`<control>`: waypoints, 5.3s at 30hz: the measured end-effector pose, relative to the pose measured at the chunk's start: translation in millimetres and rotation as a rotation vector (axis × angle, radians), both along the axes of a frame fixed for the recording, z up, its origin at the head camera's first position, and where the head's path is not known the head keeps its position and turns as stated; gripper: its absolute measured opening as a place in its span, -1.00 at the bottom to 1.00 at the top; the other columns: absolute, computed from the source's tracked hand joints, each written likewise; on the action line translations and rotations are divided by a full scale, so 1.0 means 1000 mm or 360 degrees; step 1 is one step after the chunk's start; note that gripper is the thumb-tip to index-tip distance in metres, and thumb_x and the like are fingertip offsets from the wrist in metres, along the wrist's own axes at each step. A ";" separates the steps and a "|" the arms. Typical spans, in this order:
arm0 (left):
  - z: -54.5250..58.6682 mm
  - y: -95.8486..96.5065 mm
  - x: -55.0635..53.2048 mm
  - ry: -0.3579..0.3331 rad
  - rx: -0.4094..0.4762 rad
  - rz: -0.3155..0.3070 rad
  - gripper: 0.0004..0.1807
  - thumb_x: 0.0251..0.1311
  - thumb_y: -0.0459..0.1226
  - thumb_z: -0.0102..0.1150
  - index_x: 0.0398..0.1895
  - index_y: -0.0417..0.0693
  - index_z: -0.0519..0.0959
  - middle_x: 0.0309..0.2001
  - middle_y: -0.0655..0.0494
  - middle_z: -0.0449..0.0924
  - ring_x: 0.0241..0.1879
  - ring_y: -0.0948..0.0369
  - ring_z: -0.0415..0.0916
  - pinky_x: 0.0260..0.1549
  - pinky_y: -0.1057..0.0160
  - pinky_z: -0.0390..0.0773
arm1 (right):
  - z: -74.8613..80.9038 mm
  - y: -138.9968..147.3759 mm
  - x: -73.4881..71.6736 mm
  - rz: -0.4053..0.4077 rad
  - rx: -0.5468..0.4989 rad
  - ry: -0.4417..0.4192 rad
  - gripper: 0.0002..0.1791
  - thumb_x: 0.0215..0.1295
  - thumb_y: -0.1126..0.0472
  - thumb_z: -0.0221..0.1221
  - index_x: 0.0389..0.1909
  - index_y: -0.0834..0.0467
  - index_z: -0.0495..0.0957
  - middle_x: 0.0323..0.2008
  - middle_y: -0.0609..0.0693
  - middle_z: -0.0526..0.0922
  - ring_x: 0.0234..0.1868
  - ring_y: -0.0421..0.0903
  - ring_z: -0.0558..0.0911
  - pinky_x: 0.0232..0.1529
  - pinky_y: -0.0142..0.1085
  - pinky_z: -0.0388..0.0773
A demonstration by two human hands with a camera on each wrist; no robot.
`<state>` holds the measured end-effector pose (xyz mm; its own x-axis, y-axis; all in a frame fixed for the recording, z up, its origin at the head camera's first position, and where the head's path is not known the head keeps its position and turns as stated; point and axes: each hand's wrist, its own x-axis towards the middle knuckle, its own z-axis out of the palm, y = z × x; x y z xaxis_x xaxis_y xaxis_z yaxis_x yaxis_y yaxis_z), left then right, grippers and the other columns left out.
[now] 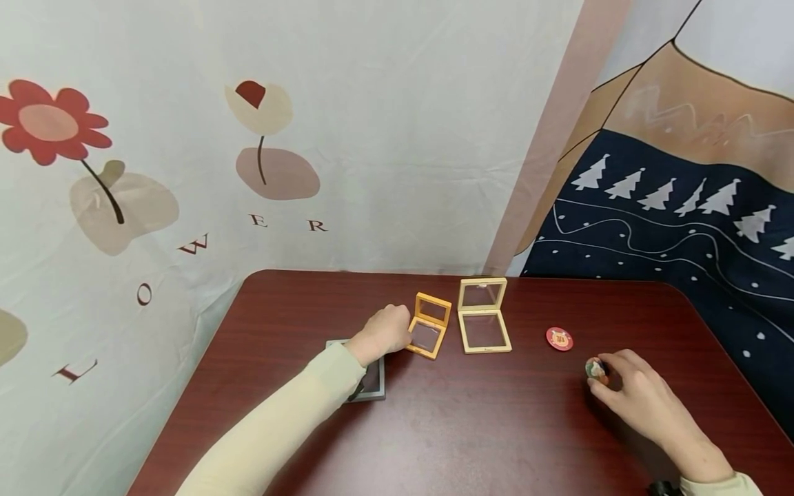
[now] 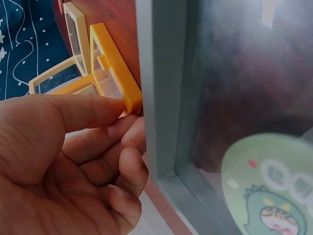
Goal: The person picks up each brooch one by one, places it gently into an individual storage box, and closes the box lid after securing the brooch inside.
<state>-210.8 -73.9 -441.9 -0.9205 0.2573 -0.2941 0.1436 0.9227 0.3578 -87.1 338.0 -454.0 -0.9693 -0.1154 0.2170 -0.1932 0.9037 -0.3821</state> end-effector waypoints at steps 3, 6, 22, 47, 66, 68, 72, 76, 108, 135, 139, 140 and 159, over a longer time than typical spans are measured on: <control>0.000 0.000 0.001 -0.0007 0.0014 0.0023 -0.70 0.39 -0.31 0.27 -0.57 -0.09 0.57 -0.64 0.08 0.40 -0.68 0.22 0.32 -0.66 0.28 0.33 | 0.001 -0.002 0.000 0.0001 -0.0001 0.0009 -0.57 0.10 0.25 0.51 -0.04 0.35 0.65 -0.18 0.10 0.61 -0.32 -0.11 0.52 -0.41 -0.25 0.51; 0.001 0.001 0.002 -0.0014 0.0011 0.0036 -0.71 0.39 -0.32 0.27 -0.56 -0.08 0.58 -0.64 0.08 0.41 -0.67 0.22 0.32 -0.66 0.27 0.33 | 0.002 -0.005 -0.001 0.0004 -0.0005 0.0024 -0.57 0.10 0.26 0.50 -0.04 0.36 0.65 -0.18 0.10 0.61 -0.32 -0.10 0.52 -0.40 -0.26 0.51; 0.003 0.002 0.021 0.0013 -0.0044 -0.0008 -0.59 0.34 -0.40 0.21 -0.70 0.00 0.43 -0.73 0.15 0.26 -0.71 0.23 0.21 -0.69 0.26 0.26 | 0.010 -0.031 -0.009 0.0040 -0.0023 0.0094 -0.55 0.11 0.24 0.49 -0.02 0.36 0.64 -0.15 0.11 0.62 -0.28 -0.06 0.53 -0.33 -0.14 0.55; 0.004 -0.003 0.046 0.0049 -0.0038 -0.0095 -0.53 0.21 -0.45 0.20 -0.80 0.05 0.30 -0.74 0.23 0.12 -0.67 0.24 0.14 -0.61 0.26 0.25 | 0.007 -0.108 -0.029 0.0440 -0.0118 0.0401 -0.55 0.02 0.29 0.52 -0.03 0.26 0.66 -0.19 -0.05 0.61 -0.22 -0.19 0.53 -0.25 -0.16 0.60; 0.005 -0.003 0.058 0.0041 -0.0015 -0.0122 -0.49 0.25 -0.45 0.17 -0.82 0.06 0.27 -0.77 0.25 0.06 -0.72 0.25 0.10 -0.65 0.29 0.22 | 0.011 -0.151 -0.040 0.0597 -0.0147 0.0324 -0.65 0.12 0.24 0.47 -0.06 0.16 0.66 -0.16 -0.10 0.55 -0.17 -0.19 0.50 -0.19 -0.23 0.55; 0.006 -0.003 0.059 0.0046 -0.0010 -0.0120 -0.50 0.25 -0.45 0.17 -0.82 0.05 0.28 -0.77 0.24 0.07 -0.71 0.24 0.13 -0.63 0.29 0.24 | 0.011 -0.156 -0.042 0.0611 -0.0154 0.0317 -0.65 0.12 0.24 0.46 -0.06 0.16 0.66 -0.15 -0.10 0.56 -0.17 -0.20 0.51 -0.18 -0.23 0.56; 0.005 -0.004 0.062 0.0048 0.0025 -0.0111 -0.50 0.25 -0.46 0.17 -0.81 0.05 0.30 -0.76 0.24 0.10 -0.69 0.23 0.14 -0.62 0.28 0.27 | 0.009 -0.167 -0.045 0.0653 -0.0159 0.0322 -0.66 0.12 0.23 0.46 -0.07 0.18 0.67 -0.15 -0.09 0.56 -0.20 -0.21 0.52 -0.20 -0.25 0.56; 0.004 -0.005 0.064 0.0052 0.0046 -0.0103 -0.50 0.26 -0.46 0.18 -0.81 0.05 0.29 -0.75 0.25 0.10 -0.68 0.25 0.13 -0.62 0.28 0.27 | 0.006 -0.178 -0.048 0.0695 -0.0155 0.0338 -0.64 0.11 0.25 0.48 -0.06 0.21 0.67 -0.14 -0.04 0.59 -0.18 -0.18 0.56 -0.15 -0.22 0.60; 0.001 -0.007 0.061 0.0016 0.0100 -0.0146 -0.48 0.16 -0.52 0.20 -0.85 0.05 0.30 -0.80 0.30 0.08 -0.73 0.28 0.10 -0.70 0.33 0.17 | -0.015 -0.233 -0.061 0.0897 -0.0044 0.0023 -0.71 0.23 0.27 0.45 -0.09 0.30 0.68 -0.20 0.01 0.61 -0.23 -0.13 0.52 -0.21 -0.25 0.55; 0.004 -0.004 0.062 -0.0023 0.0048 -0.0086 -0.47 0.26 -0.46 0.24 -0.82 0.04 0.29 -0.80 0.23 0.11 -0.75 0.26 0.10 -0.70 0.31 0.17 | -0.015 -0.237 -0.059 0.0910 0.0009 -0.0058 -0.89 0.27 0.27 0.40 -0.28 0.17 0.66 -0.21 0.00 0.60 -0.21 -0.09 0.51 -0.20 -0.23 0.51; 0.003 -0.004 0.062 -0.0033 0.0055 -0.0085 -0.46 0.24 -0.48 0.24 -0.83 0.05 0.27 -0.81 0.25 0.07 -0.75 0.27 0.07 -0.71 0.32 0.15 | -0.013 -0.234 -0.058 0.0906 -0.0024 -0.0067 -0.85 0.31 0.24 0.40 -0.16 0.21 0.71 -0.15 0.01 0.64 -0.15 -0.09 0.56 -0.16 -0.22 0.57; 0.002 -0.004 0.062 -0.0031 0.0059 -0.0086 -0.46 0.23 -0.48 0.24 -0.82 0.05 0.27 -0.80 0.26 0.07 -0.75 0.27 0.08 -0.71 0.32 0.15 | -0.011 -0.232 -0.058 0.0902 -0.0033 -0.0061 -0.83 0.33 0.23 0.39 -0.14 0.21 0.72 -0.14 0.01 0.65 -0.15 -0.10 0.57 -0.16 -0.22 0.58; 0.002 -0.004 0.063 -0.0049 0.0138 -0.0043 -0.48 0.22 -0.50 0.27 -0.81 0.02 0.30 -0.80 0.23 0.14 -0.76 0.26 0.13 -0.70 0.30 0.19 | 0.013 -0.201 -0.083 0.0636 -0.0336 0.0111 -0.69 0.41 0.19 0.36 0.08 0.24 0.69 -0.05 0.02 0.71 -0.13 -0.05 0.69 -0.12 -0.09 0.65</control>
<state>-147.9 -77.8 -440.1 -0.9038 0.3075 -0.2977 0.1556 0.8840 0.4408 -170.2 136.6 -440.8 -0.8398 -0.4237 0.3394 -0.5428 0.6568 -0.5233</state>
